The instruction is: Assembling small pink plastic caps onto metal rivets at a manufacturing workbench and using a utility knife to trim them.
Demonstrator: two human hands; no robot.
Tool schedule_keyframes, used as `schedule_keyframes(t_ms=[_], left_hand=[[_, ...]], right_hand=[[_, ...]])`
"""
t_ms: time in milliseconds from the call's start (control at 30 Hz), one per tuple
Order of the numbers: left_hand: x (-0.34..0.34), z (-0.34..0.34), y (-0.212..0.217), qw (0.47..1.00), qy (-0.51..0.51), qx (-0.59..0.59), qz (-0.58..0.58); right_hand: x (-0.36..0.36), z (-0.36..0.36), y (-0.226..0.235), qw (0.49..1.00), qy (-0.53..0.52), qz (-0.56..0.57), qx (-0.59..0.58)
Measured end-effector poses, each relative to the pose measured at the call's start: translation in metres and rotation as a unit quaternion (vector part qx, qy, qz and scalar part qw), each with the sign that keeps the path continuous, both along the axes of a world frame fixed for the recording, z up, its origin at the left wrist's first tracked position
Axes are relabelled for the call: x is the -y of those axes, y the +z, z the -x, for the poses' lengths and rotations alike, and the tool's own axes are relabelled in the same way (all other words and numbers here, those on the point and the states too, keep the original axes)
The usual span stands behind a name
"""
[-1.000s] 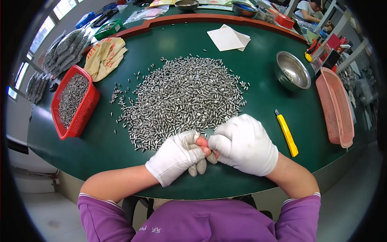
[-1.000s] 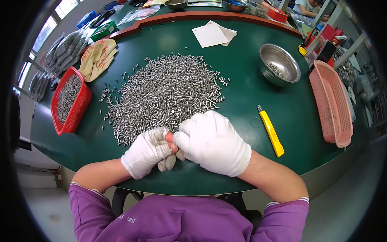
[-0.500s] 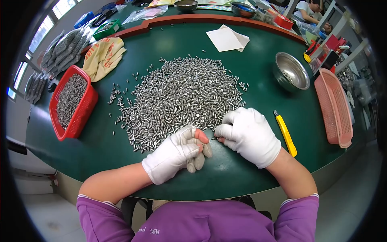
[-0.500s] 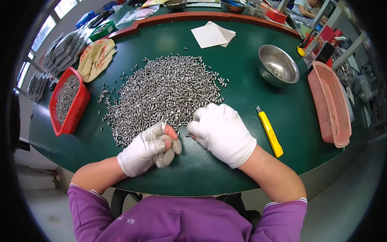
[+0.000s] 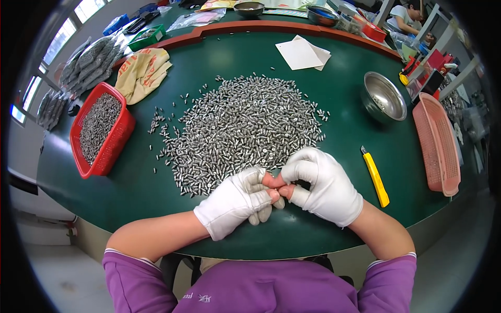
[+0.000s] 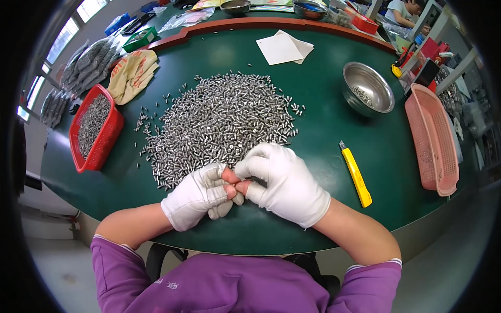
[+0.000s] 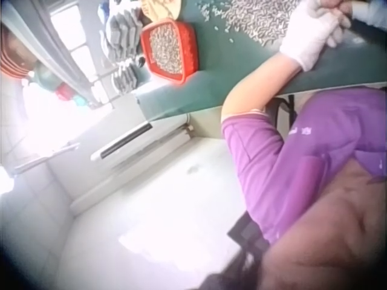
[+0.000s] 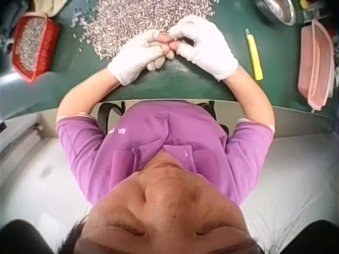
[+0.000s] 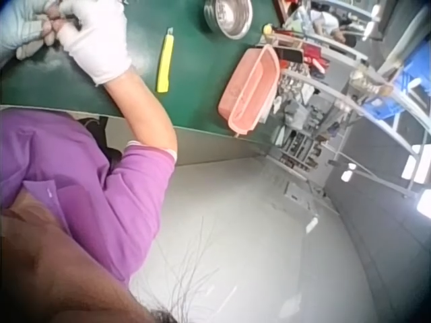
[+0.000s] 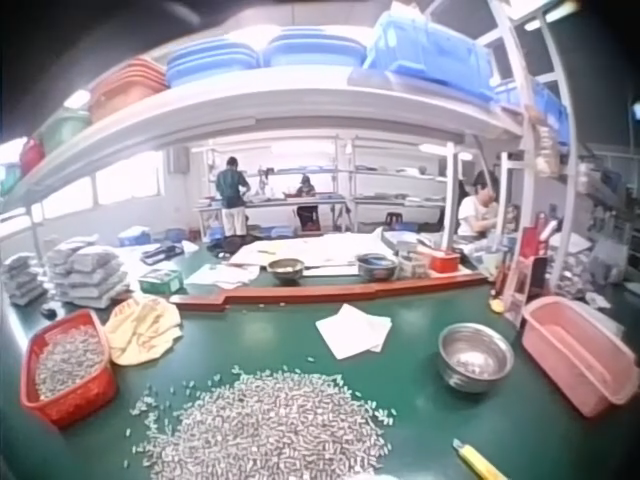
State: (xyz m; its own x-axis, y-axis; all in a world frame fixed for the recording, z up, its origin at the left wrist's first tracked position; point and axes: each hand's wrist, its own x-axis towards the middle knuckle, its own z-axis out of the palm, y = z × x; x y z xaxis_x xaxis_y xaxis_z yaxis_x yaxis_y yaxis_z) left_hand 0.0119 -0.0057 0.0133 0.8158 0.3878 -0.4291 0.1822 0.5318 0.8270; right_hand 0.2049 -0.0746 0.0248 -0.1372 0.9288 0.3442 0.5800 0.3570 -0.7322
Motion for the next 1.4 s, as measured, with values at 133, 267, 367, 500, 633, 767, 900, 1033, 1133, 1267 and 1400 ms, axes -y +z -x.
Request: schedule_keyframes(t_ms=[133, 267, 367, 500, 633, 767, 900, 1033, 1133, 1267, 1400], left_hand=[[-0.001, 0.001, 0.001, 1.0, 0.007, 0.002, 0.0], [-0.002, 0.002, 0.001, 1.0, 0.003, 0.019, 0.011], [-0.001, 0.003, 0.002, 1.0, 0.009, 0.008, 0.01], [-0.002, 0.002, -0.001, 1.0, 0.004, 0.024, 0.005], [-0.004, 0.004, -0.004, 1.0, -0.006, 0.021, 0.004], [-0.002, 0.002, -0.001, 1.0, 0.01, 0.016, 0.016], [-0.003, 0.002, -0.001, 0.999, 0.006, 0.028, 0.022], [-0.005, 0.002, -0.001, 0.998, -0.008, 0.054, 0.021], [-0.007, 0.002, 0.0, 0.998, -0.018, 0.047, 0.03], [-0.006, 0.001, 0.002, 0.999, -0.014, 0.021, 0.024], [-0.004, -0.001, 0.003, 0.999, -0.015, 0.018, 0.023]], right_hand=[[-0.001, -0.008, -0.002, 0.998, -0.053, -0.041, 0.014], [-0.001, -0.011, 0.002, 0.995, -0.055, -0.067, 0.039], [-0.001, -0.009, 0.004, 0.987, -0.008, -0.128, 0.098], [0.001, -0.008, 0.002, 0.973, 0.009, -0.174, 0.15], [0.0, -0.011, 0.008, 0.961, 0.034, -0.172, 0.212], [0.0, -0.016, 0.01, 0.924, -0.093, -0.205, 0.309], [0.0, -0.024, 0.008, 0.938, -0.091, -0.11, 0.316], [0.003, -0.018, 0.004, 0.94, -0.049, -0.037, 0.335], [0.004, -0.013, 0.003, 0.931, -0.043, -0.02, 0.361], [0.003, -0.01, 0.002, 0.977, -0.053, -0.019, 0.208], [0.003, -0.004, 0.002, 0.999, -0.019, 0.025, 0.019]])
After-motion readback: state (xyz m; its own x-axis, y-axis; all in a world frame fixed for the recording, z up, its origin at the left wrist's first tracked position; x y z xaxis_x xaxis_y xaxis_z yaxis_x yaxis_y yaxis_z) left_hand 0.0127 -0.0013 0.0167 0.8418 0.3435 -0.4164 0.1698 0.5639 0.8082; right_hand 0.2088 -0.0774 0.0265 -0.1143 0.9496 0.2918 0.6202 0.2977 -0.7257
